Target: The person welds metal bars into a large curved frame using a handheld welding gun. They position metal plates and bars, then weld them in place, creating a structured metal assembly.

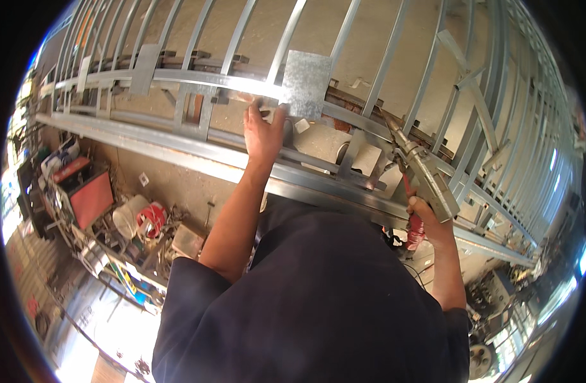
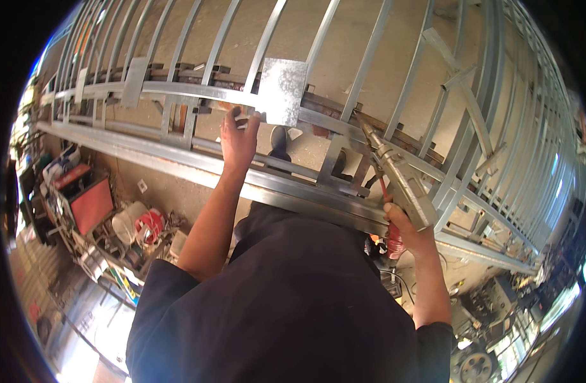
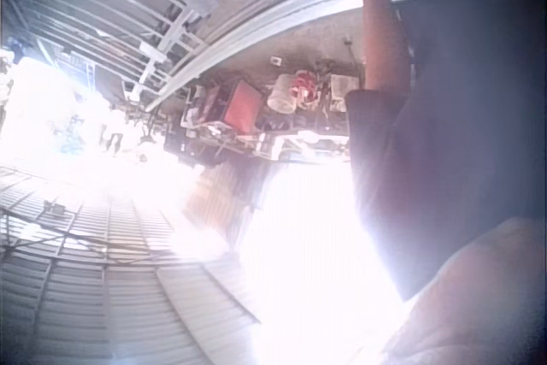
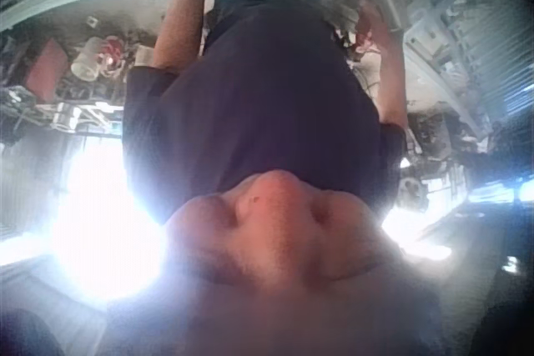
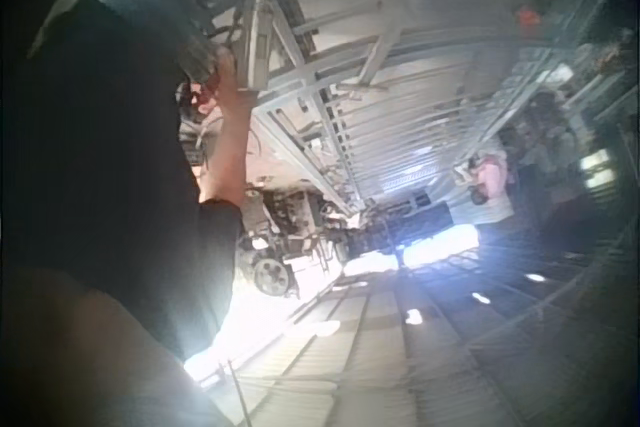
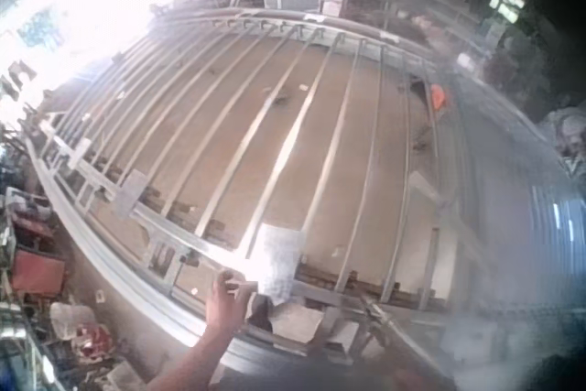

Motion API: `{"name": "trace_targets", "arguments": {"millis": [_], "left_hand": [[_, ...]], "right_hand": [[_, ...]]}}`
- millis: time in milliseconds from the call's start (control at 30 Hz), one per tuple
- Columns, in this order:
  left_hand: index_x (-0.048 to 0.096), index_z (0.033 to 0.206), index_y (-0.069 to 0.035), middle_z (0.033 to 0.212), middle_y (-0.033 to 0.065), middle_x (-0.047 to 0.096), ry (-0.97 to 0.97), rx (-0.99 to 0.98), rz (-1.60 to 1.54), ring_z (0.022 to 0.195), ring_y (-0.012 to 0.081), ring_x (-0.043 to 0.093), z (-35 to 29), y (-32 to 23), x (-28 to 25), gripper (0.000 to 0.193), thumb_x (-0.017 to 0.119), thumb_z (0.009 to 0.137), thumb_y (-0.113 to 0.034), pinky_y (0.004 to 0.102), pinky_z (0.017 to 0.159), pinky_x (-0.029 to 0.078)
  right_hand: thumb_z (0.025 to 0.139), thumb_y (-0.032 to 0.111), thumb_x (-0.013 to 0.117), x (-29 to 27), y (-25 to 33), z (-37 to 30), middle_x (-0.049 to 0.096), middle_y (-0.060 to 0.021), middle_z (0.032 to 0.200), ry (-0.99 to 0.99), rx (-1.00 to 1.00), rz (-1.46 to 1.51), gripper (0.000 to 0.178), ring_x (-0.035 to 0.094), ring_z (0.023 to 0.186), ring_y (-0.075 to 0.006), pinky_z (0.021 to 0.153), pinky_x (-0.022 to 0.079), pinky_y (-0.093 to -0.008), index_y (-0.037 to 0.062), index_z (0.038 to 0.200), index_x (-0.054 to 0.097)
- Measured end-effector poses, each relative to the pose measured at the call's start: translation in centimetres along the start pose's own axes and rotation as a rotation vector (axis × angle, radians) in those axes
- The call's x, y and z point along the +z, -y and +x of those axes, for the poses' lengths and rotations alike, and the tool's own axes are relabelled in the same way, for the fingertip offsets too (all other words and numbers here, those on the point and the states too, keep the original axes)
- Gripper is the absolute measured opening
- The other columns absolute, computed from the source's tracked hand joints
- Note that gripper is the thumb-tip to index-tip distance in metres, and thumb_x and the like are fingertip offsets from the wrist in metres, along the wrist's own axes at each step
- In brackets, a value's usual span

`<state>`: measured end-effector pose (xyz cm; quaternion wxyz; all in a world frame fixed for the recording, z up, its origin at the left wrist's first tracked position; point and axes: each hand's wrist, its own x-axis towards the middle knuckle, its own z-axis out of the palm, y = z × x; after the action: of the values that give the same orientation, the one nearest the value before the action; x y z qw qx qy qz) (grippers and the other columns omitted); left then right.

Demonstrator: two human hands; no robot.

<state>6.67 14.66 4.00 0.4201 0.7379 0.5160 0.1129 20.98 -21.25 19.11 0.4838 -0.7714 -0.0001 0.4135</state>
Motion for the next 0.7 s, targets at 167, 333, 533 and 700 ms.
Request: {"name": "trace_targets", "arguments": {"millis": [167, 333, 533, 700], "left_hand": [[0.068, 0.115, -0.001, 0.095, 0.0047, 0.072, 0.542, -0.464, -0.486, 0.088, 0.0126, 0.068, 3.7, 0.3, 0.2, 0.033, 0.076, 0.097, -0.027, 0.0303, 0.076, 0.053], [0.066, 0.111, -0.006, 0.092, 0.0, 0.069, 0.697, -0.454, -0.596, 0.079, 0.0085, 0.062, 3.7, 1.2, -0.2, 0.015, 0.068, 0.103, -0.018, 0.0257, 0.066, 0.043], [0.067, 0.112, -0.003, 0.09, -0.0015, 0.067, 0.875, -0.46, -0.649, 0.076, 0.007, 0.059, 1.7, 0.2, 0.6, 0.018, 0.071, 0.102, -0.018, 0.0246, 0.065, 0.043], [0.067, 0.116, -0.003, 0.089, -0.0018, 0.067, 0.853, -0.426, -0.691, 0.069, 0.0061, 0.052, -0.2, 0.3, 4.5, 0.022, 0.072, 0.102, -0.019, 0.0244, 0.06, 0.04]], "right_hand": [[0.092, 0.02, 0.081, 5.8, 1.3, -0.7, 0.069, -0.0028, 0.094, -0.06, -0.014, -0.014, 0.032, 0.067, 0.08, -0.0112, 0.072, 0.056, -0.0288, 0.0026, 0.115, 0.068], [0.094, 0.019, 0.079, 8.9, 1.6, -2.1, 0.067, -0.0018, 0.089, -0.141, -0.07, -0.057, 0.03, 0.065, 0.081, -0.0111, 0.075, 0.054, -0.0282, 0.0016, 0.116, 0.068], [0.094, 0.014, 0.078, 9.3, 2.3, -4.0, 0.067, -0.0011, 0.094, -0.271, -0.08, -0.047, 0.031, 0.063, 0.083, -0.0102, 0.076, 0.053, -0.0282, 0.0033, 0.12, 0.065], [0.093, 0.013, 0.078, 7.8, 0.9, -3.9, 0.067, -0.0002, 0.093, -0.249, -0.065, 0.021, 0.029, 0.063, 0.082, -0.0092, 0.074, 0.054, -0.0273, 0.0043, 0.119, 0.066]]}}
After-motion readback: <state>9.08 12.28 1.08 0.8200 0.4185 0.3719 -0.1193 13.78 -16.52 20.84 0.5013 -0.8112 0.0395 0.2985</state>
